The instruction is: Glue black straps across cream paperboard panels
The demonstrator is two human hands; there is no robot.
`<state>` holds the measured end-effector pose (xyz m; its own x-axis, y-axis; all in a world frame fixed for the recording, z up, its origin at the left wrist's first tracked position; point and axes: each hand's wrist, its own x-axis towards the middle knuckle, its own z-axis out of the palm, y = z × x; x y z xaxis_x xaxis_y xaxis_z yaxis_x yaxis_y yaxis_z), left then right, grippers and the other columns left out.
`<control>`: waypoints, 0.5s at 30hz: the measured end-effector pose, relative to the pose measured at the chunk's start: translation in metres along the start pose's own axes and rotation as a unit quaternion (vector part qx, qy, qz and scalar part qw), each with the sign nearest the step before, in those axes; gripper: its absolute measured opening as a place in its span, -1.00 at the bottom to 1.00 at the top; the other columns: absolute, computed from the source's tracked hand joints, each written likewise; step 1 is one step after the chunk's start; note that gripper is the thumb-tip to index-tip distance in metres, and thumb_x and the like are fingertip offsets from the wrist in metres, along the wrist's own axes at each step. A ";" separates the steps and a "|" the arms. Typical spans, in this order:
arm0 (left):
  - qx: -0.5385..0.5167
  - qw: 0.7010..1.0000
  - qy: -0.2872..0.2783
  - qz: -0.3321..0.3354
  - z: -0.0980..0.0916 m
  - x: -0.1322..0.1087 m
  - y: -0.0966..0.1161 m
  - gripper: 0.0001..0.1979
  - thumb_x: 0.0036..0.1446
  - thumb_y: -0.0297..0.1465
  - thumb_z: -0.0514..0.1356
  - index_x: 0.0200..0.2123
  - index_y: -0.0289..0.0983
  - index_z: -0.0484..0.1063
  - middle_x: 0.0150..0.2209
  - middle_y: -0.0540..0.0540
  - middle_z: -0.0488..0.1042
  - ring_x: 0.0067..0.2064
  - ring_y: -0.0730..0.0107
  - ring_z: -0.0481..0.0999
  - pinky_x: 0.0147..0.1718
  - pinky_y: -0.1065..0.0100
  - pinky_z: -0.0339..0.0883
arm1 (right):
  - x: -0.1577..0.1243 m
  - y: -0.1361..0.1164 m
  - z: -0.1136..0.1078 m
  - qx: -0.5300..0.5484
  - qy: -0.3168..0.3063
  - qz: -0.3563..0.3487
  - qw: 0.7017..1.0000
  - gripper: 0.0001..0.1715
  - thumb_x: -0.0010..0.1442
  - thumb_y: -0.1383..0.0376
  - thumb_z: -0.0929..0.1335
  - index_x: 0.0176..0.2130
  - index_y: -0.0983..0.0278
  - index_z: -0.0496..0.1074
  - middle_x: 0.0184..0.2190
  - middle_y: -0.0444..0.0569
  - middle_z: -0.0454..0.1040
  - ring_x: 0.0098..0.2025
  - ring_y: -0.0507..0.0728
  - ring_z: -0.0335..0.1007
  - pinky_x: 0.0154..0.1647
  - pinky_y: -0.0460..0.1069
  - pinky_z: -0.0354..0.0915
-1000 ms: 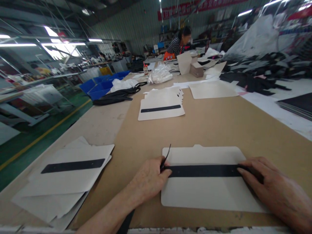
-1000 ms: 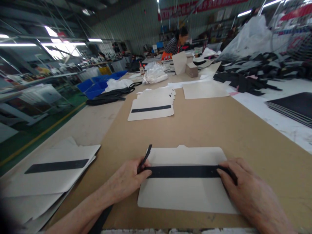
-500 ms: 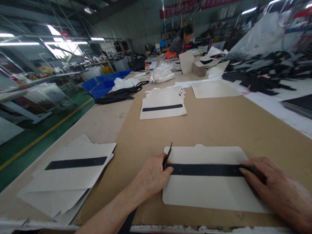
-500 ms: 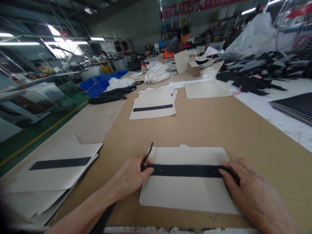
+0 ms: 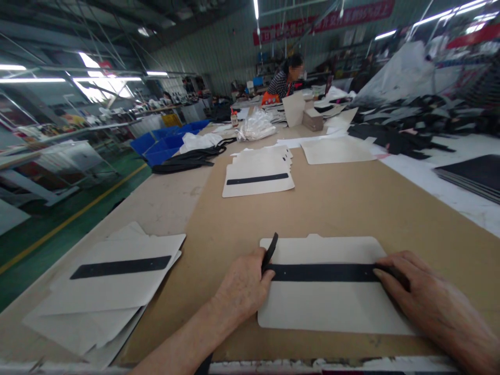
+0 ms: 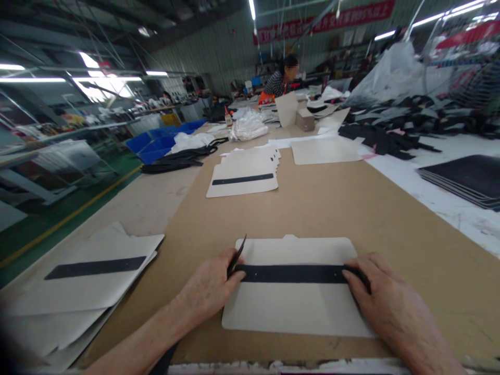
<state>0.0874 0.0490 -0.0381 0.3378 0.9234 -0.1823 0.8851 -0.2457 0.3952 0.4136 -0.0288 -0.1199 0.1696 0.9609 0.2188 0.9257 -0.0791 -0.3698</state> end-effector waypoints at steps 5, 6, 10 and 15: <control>0.122 0.989 -0.024 0.076 0.008 -0.009 0.010 -0.54 0.14 -0.62 0.02 0.04 -0.13 0.37 0.02 -0.07 0.39 -0.19 0.35 0.56 -0.13 0.28 0.45 | -0.001 -0.019 -0.010 -0.034 -0.007 -0.027 0.999 -0.67 0.35 0.17 0.13 -0.10 0.13 0.40 -0.11 -0.04 0.49 -0.23 0.15 0.51 -0.21 0.07 0.42; 0.159 0.982 -0.041 0.093 0.011 -0.012 0.012 -0.42 0.11 -0.68 -0.02 0.12 -0.07 0.32 0.05 -0.05 0.38 -0.21 0.36 0.57 -0.16 0.27 0.48 | -0.002 -0.023 -0.013 -0.052 -0.013 -0.040 0.998 -0.67 0.35 0.23 0.12 -0.08 0.12 0.41 -0.09 -0.06 0.49 -0.23 0.13 0.52 -0.24 0.05 0.43; 0.287 0.947 -0.062 0.132 0.019 -0.020 0.016 -0.20 0.03 -0.77 -0.12 0.29 -0.06 0.12 0.14 -0.13 0.36 -0.19 0.26 0.58 -0.24 0.18 0.55 | -0.014 -0.032 -0.018 -0.161 -0.035 -0.114 0.980 -0.48 0.23 0.46 0.16 0.04 0.01 0.39 -0.03 -0.09 0.47 -0.20 0.10 0.51 -0.36 -0.04 0.43; 0.301 0.936 -0.082 0.163 0.022 -0.019 0.009 -0.14 -0.05 -0.78 -0.10 0.33 -0.16 0.03 0.16 -0.20 0.33 -0.06 0.18 0.55 -0.16 0.11 0.55 | -0.022 -0.037 -0.019 -0.246 -0.028 -0.177 0.952 -0.37 0.12 0.52 0.21 0.14 0.15 0.35 -0.01 0.04 0.45 -0.11 0.20 0.45 -0.37 0.00 0.48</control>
<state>0.0962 0.0224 -0.0512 0.6226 0.7246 -0.2955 0.7296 -0.6741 -0.1157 0.3823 -0.0520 -0.0937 -0.1886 0.9621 0.1971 0.9701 0.1513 0.1899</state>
